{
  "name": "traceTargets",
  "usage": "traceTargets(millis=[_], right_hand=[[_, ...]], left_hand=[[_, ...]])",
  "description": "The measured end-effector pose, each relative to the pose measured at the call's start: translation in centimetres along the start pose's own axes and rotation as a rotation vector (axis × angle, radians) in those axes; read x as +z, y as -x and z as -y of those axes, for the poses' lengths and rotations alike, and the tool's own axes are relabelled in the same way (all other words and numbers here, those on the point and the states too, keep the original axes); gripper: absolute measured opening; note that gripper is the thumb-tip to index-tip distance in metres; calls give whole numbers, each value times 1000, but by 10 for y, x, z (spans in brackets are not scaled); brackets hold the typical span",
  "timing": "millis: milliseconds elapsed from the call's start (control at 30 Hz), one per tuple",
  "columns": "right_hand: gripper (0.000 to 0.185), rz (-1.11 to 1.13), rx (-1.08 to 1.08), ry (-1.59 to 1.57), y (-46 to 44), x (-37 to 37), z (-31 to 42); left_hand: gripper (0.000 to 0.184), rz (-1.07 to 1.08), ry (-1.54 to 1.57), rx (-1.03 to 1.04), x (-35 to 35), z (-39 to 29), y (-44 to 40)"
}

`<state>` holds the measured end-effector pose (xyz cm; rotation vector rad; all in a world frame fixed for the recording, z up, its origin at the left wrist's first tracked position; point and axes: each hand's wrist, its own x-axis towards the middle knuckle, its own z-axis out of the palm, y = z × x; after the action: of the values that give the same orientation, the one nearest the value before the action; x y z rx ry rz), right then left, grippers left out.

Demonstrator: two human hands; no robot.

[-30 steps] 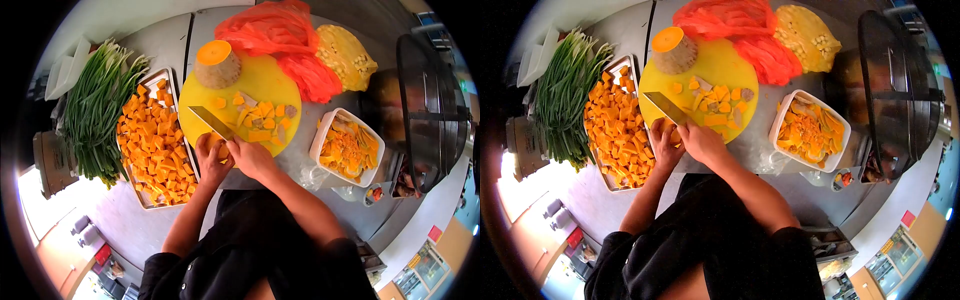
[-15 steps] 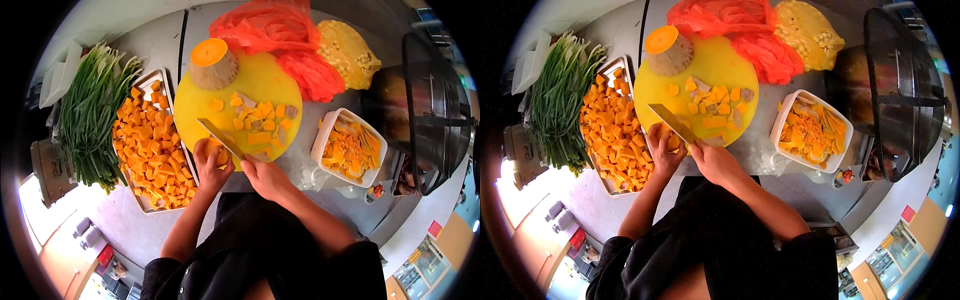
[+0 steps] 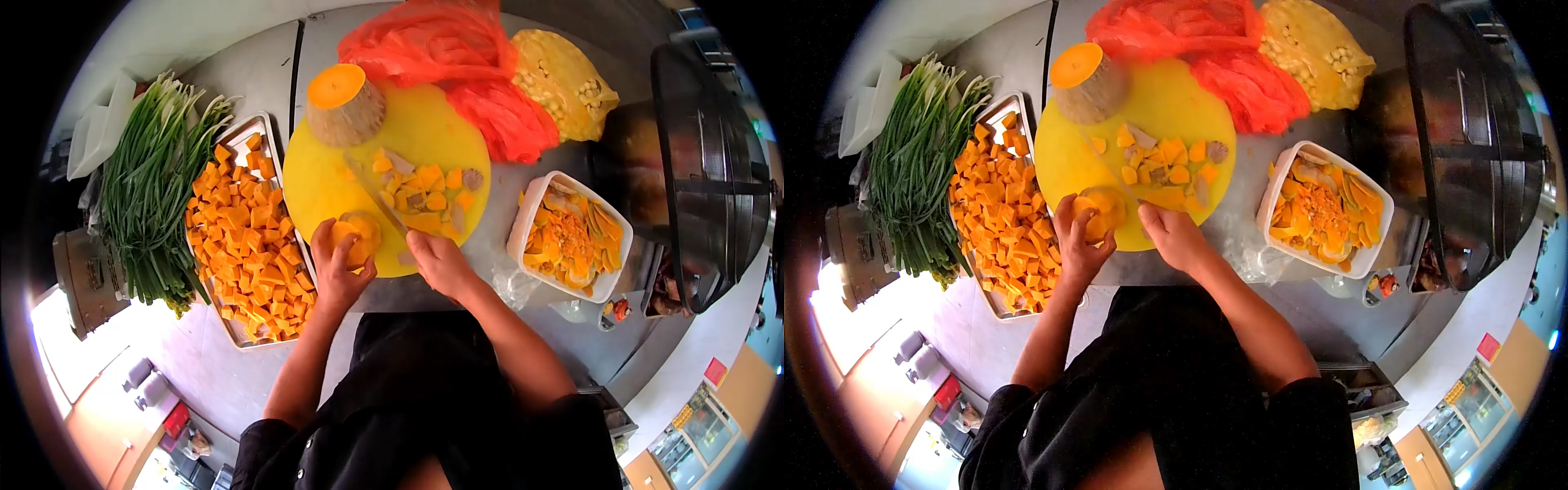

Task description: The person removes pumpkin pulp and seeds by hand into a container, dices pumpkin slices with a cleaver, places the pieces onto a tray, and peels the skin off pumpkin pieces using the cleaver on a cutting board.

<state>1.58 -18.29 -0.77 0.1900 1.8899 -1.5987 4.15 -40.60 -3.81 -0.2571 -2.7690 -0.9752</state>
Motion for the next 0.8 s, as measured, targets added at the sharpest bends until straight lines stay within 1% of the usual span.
traceTargets(millis=[100, 133, 233, 267, 367, 400, 500, 600, 700, 800], right_hand=[[47, -155, -291, 236, 27, 6, 6], [47, -136, -297, 330, 33, 8, 6], [48, -77, -208, 488, 65, 15, 29], [53, -73, -257, 501, 73, 17, 32], [56, -21, -187, 673, 96, 18, 48], [60, -36, -220, 685, 100, 18, 48], [61, -16, -176, 777, 109, 16, 48], [62, -23, -167, 812, 109, 17, 51], [61, -47, -179, 803, 97, 21, 58], [53, -64, -187, 739, 66, 30, 70]], left_hand=[[58, 136, 136, 142, -13, 26, -11], [59, 192, 130, 159, -20, 30, -13], [59, 165, 96, 82, -26, 26, -6], [58, 141, 48, 82, -25, 25, -3], [55, 72, -93, 74, -9, 18, 13], [49, -12, -80, 3, -7, 4, 7], [45, -63, -78, 34, -1, 4, 7], [44, -56, -81, 58, 0, 7, 8], [47, -30, -59, 76, 1, 11, 8], [49, -61, -10, 9, -2, 4, 10]])
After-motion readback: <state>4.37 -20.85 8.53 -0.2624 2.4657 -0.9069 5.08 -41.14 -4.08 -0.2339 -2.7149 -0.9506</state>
